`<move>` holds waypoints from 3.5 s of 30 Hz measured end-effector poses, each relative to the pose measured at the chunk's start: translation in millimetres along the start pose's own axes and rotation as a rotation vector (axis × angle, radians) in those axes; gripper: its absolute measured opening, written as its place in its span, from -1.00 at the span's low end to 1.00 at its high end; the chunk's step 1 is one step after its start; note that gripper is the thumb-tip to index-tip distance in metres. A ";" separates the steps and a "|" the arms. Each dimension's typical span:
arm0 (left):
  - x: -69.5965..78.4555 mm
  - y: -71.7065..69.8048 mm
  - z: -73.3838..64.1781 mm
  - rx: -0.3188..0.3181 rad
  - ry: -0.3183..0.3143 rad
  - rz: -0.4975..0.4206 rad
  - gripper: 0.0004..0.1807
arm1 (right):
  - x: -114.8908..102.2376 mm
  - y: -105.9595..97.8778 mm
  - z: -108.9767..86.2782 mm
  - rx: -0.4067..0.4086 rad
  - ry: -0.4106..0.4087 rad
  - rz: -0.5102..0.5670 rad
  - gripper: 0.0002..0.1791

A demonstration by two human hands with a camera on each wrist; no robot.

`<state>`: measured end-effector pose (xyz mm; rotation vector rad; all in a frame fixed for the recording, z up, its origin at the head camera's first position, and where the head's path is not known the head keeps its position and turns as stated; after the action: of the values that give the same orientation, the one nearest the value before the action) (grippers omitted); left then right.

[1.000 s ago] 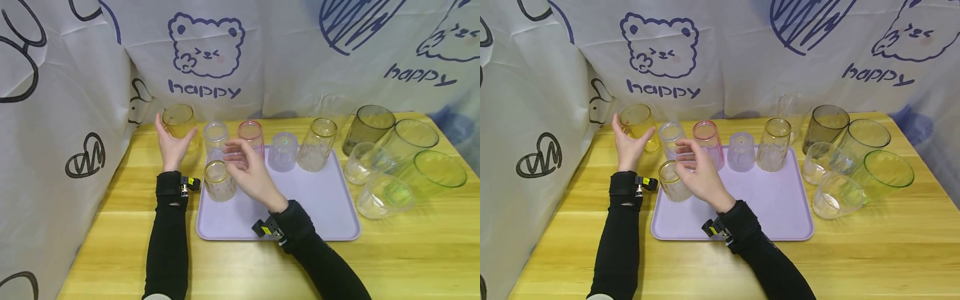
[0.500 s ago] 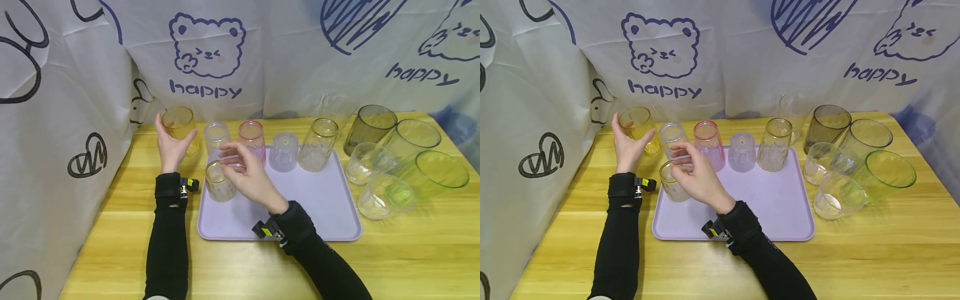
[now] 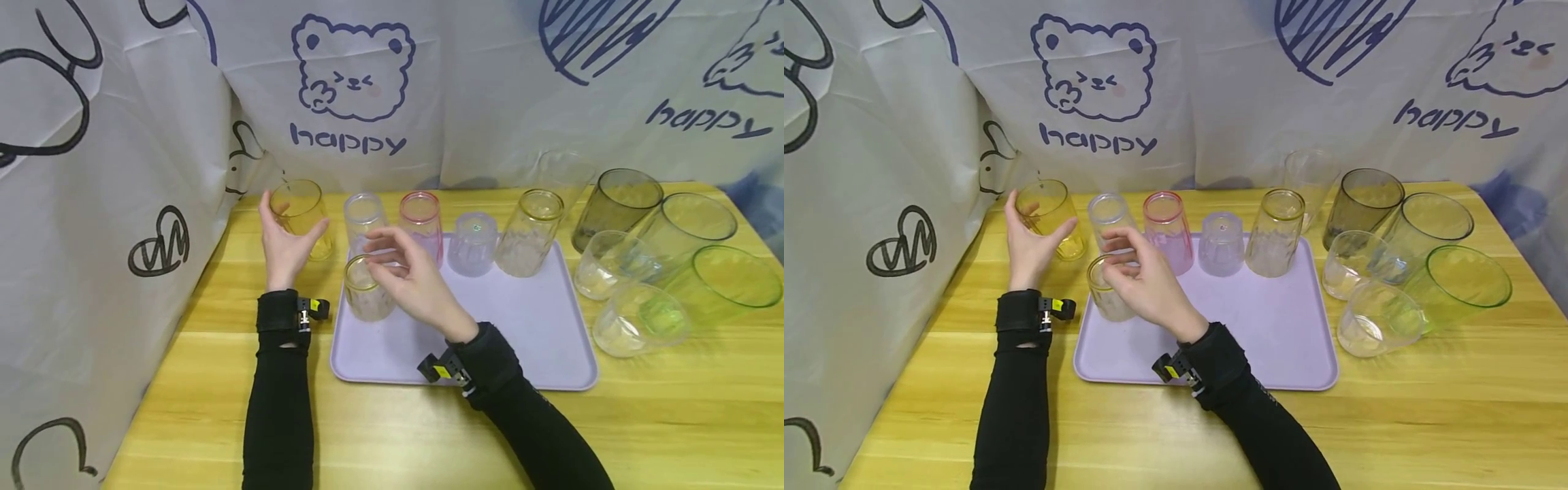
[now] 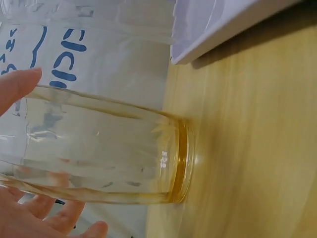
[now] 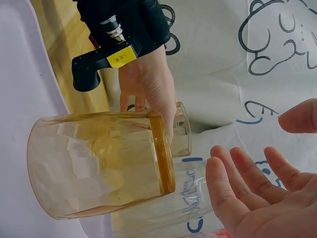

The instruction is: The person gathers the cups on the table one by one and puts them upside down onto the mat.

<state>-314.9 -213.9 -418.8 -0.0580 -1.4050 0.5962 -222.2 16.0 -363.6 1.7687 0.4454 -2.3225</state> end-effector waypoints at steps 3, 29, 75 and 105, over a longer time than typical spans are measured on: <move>-0.4 3.8 0.8 0.007 -0.010 -0.027 0.21 | -0.6 -2.7 0.3 0.002 -0.010 0.008 -0.52; 36.7 -5.9 1.6 0.200 0.165 -0.149 0.01 | -1.8 -18.8 3.4 0.050 -0.050 0.037 -0.55; 205.3 52.7 -94.0 -0.191 0.519 -0.720 0.14 | 3.5 -96.2 -20.7 0.209 0.149 0.488 -0.74; 211.7 102.4 -116.6 -0.455 0.599 -0.648 0.29 | 11.1 -95.6 -23.2 0.175 0.224 1.044 -0.58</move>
<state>-233.2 -1.3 -288.3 -0.1257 -0.8685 -0.2767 -235.5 114.0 -368.2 1.7097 -0.5624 -1.4477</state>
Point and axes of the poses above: each hand's wrist, its own z-axis towards the middle knuckle, its own y-axis out of the palm, x = y × z, the point moved 9 cm from there along z, towards the middle knuckle, and after that the axes turned 1 degree about z, right-handed, at the moved point
